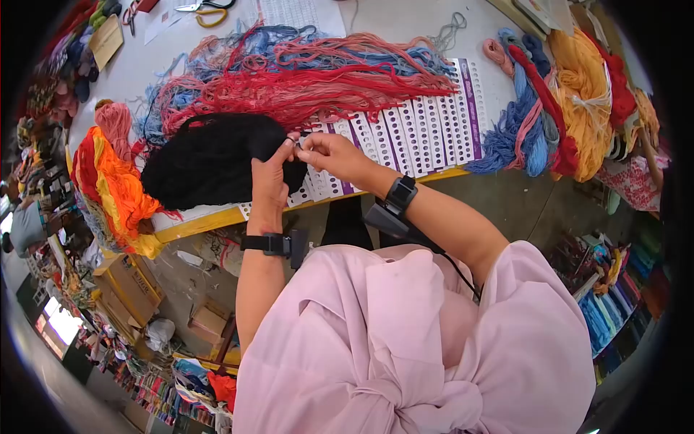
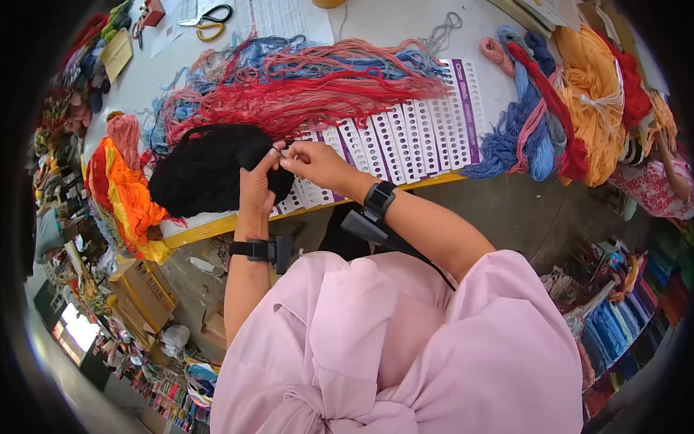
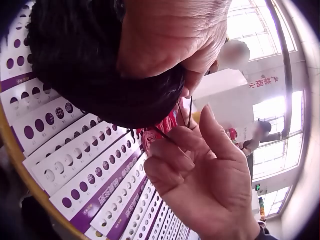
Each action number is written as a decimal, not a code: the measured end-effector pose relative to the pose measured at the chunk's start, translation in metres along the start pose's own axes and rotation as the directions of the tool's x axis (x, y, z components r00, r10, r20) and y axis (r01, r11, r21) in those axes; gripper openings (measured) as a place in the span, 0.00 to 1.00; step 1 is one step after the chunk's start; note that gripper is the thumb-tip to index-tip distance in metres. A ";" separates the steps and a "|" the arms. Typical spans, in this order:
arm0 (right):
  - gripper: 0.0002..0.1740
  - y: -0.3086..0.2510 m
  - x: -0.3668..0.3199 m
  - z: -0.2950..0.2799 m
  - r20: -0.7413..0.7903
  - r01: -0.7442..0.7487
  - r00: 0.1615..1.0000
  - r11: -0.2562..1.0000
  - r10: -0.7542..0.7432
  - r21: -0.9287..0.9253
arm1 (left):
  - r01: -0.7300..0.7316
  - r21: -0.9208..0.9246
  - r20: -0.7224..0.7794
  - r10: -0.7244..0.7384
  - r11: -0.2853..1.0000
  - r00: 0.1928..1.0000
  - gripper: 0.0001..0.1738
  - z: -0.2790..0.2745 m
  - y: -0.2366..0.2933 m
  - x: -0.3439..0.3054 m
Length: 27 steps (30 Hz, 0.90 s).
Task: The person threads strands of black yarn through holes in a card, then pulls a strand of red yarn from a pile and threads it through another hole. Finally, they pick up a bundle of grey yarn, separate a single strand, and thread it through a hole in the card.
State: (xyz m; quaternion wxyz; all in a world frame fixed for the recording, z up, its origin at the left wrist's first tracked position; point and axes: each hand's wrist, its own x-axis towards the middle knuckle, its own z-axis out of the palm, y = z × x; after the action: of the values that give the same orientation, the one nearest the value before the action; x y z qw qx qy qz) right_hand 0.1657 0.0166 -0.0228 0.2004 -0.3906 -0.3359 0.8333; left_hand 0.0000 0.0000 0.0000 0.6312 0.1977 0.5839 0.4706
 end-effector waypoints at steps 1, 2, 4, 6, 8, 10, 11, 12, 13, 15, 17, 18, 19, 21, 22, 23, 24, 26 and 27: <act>0.11 0.003 -0.001 -0.001 0.042 0.056 0.997 0.997 -0.058 0.051 | 0.053 0.022 0.028 -0.054 0.998 0.998 0.06 -0.005 0.002 0.000; 0.10 0.003 -0.002 -0.002 0.082 0.111 0.989 0.989 -0.119 0.103 | 0.105 0.044 0.055 -0.107 0.994 0.993 0.03 -0.012 0.007 0.000; 0.12 -0.011 0.001 -0.010 -0.081 0.218 0.976 0.873 -0.203 0.437 | 0.144 -0.051 -0.119 -0.149 0.988 0.982 0.04 -0.039 0.040 -0.001; 0.14 -0.028 -0.019 -0.040 -0.176 0.297 0.953 0.644 -0.248 0.705 | -0.138 -0.480 -0.095 0.105 0.867 0.990 0.06 -0.092 0.069 -0.011; 0.19 -0.056 -0.054 -0.105 -0.211 0.365 0.923 0.552 -0.323 0.750 | -0.257 -0.769 -0.189 0.175 0.585 0.966 0.07 -0.189 0.104 -0.027; 0.04 -0.066 -0.114 -0.205 -0.503 0.605 0.793 0.345 -0.344 0.718 | -0.604 -0.493 -0.416 0.439 0.627 0.796 0.10 -0.194 0.139 -0.067; 0.06 -0.071 -0.159 -0.258 -0.662 0.730 0.683 0.324 -0.311 0.602 | -0.648 -0.489 -0.369 0.534 0.584 0.761 0.09 -0.166 0.159 -0.092; 0.08 -0.075 -0.206 -0.315 -0.769 0.765 0.582 0.498 -0.265 0.407 | -0.506 -0.692 -0.229 0.508 0.515 0.831 0.09 -0.142 0.173 -0.108; 0.10 -0.104 -0.224 -0.299 -0.954 0.554 0.003 0.795 -0.301 -0.249 | -0.322 -0.847 -0.078 0.500 0.423 0.862 0.08 -0.119 0.181 -0.119; 0.06 -0.127 -0.218 -0.277 -0.796 0.486 -0.140 0.659 -0.589 -0.574 | -0.331 -0.704 -0.018 0.450 0.629 0.893 0.05 -0.080 0.176 -0.123; 0.06 -0.122 -0.167 -0.229 -0.456 0.064 0.017 0.456 -0.890 -0.888 | -0.148 -0.609 -0.049 0.149 0.779 0.988 0.04 -0.032 0.147 -0.100; 0.06 -0.106 -0.141 -0.209 -0.582 -0.017 0.332 0.612 -0.742 -0.790 | -0.009 -0.619 -0.002 0.010 0.785 1.000 0.08 -0.017 0.124 -0.083; 0.06 -0.083 -0.102 -0.185 -0.387 0.161 0.494 0.520 -0.778 -0.839 | -0.113 -0.236 -0.232 0.057 0.965 0.971 0.08 0.006 0.091 -0.064; 0.06 -0.046 -0.041 -0.129 -0.125 0.346 0.774 0.580 -0.620 -0.738 | 0.056 -0.125 -0.193 -0.080 0.991 0.978 0.12 0.019 0.033 -0.015; 0.06 -0.042 -0.029 -0.107 -0.165 0.139 0.928 0.721 -0.334 -0.679 | 0.079 0.006 -0.120 -0.078 0.997 0.990 0.11 0.026 0.011 0.002; 0.07 -0.027 -0.013 -0.105 -0.031 0.161 0.953 0.589 -0.302 -0.792 | 0.142 0.061 -0.134 -0.133 0.988 0.982 0.09 0.030 -0.009 0.016; 0.08 -0.020 -0.003 -0.104 0.017 0.123 0.970 0.427 -0.244 -0.896 | 0.213 0.102 -0.118 -0.201 0.972 0.973 0.09 0.031 -0.026 0.027; 0.09 -0.026 0.004 -0.099 0.034 0.139 0.968 0.418 -0.248 -0.898 | 0.261 0.116 -0.086 -0.252 0.959 0.964 0.09 0.038 -0.034 0.033; 0.10 -0.027 0.006 -0.098 0.045 0.147 0.968 0.415 -0.245 -0.898 | 0.279 0.160 -0.115 -0.263 0.947 0.958 0.09 0.041 -0.037 0.034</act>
State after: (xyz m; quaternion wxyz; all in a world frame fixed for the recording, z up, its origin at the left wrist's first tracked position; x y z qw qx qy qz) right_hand 0.2412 0.0782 -0.0526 0.0751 -0.4335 -0.7584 0.4809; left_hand 0.0471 0.0231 -0.0386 0.6426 0.1482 0.6730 0.3349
